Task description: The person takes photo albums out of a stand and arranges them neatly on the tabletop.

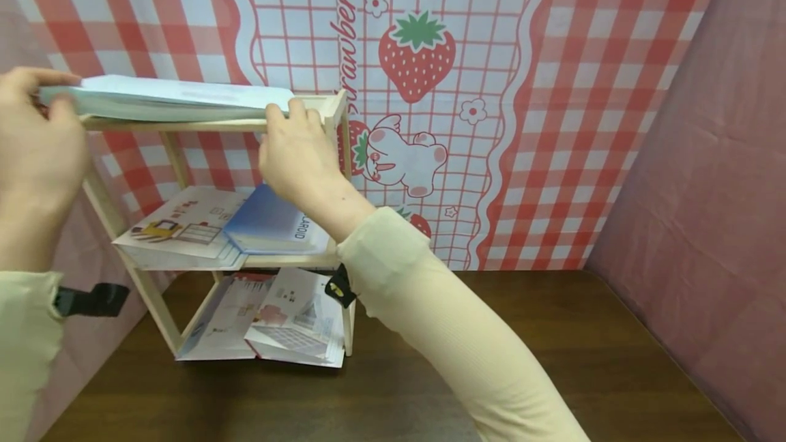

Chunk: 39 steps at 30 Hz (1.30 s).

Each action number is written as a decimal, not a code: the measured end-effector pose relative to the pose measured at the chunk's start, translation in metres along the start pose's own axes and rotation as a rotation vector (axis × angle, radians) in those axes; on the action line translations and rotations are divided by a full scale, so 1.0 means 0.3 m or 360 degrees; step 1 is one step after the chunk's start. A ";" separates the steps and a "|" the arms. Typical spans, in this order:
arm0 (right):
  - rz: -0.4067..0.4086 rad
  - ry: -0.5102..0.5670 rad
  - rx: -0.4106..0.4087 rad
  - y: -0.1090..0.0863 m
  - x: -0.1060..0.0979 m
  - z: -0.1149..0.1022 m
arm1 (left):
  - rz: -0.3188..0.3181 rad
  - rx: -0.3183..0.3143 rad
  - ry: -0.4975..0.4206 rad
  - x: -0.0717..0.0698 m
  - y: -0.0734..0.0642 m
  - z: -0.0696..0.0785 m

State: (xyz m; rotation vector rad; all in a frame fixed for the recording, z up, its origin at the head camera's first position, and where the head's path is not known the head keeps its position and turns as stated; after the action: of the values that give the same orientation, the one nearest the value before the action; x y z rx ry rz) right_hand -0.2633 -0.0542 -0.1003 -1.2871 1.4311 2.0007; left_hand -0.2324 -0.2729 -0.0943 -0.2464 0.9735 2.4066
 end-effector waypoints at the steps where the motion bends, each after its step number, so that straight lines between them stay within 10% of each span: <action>1: -0.0001 0.0003 0.0005 0.000 0.000 0.001 | 0.0007 0.0012 -0.0014 -0.002 -0.004 -0.001; 6: -0.0026 0.0026 0.0023 -0.001 0.004 0.006 | 0.0049 0.0057 -0.0006 -0.001 -0.024 -0.013; 20: 0.0013 0.0098 0.0006 0.003 0.030 0.003 | -0.0146 -0.0415 -0.0410 0.018 0.023 -0.049; 28: 0.0020 0.0117 0.0019 0.003 0.025 0.001 | -0.0352 -0.0709 -0.1339 0.048 0.031 -0.056; 39: 0.0039 0.0145 0.0022 -0.002 0.012 -0.001 | -0.0378 -0.0736 -0.1298 0.070 0.084 -0.121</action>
State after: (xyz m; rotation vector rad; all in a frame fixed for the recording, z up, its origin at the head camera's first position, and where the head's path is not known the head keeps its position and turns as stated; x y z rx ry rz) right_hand -0.2646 -0.0550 -0.1036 -1.3777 1.5062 1.9670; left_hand -0.2646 -0.3046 -0.1128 0.4154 0.0175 2.1547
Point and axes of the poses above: each hand's wrist, its own y-axis towards the middle knuckle, its own x-axis out of the palm, z = x × y, the point moved 3 cm from there along y, towards the middle knuckle, and after that the axes turned 7 degrees about -x, right-handed, at the moved point
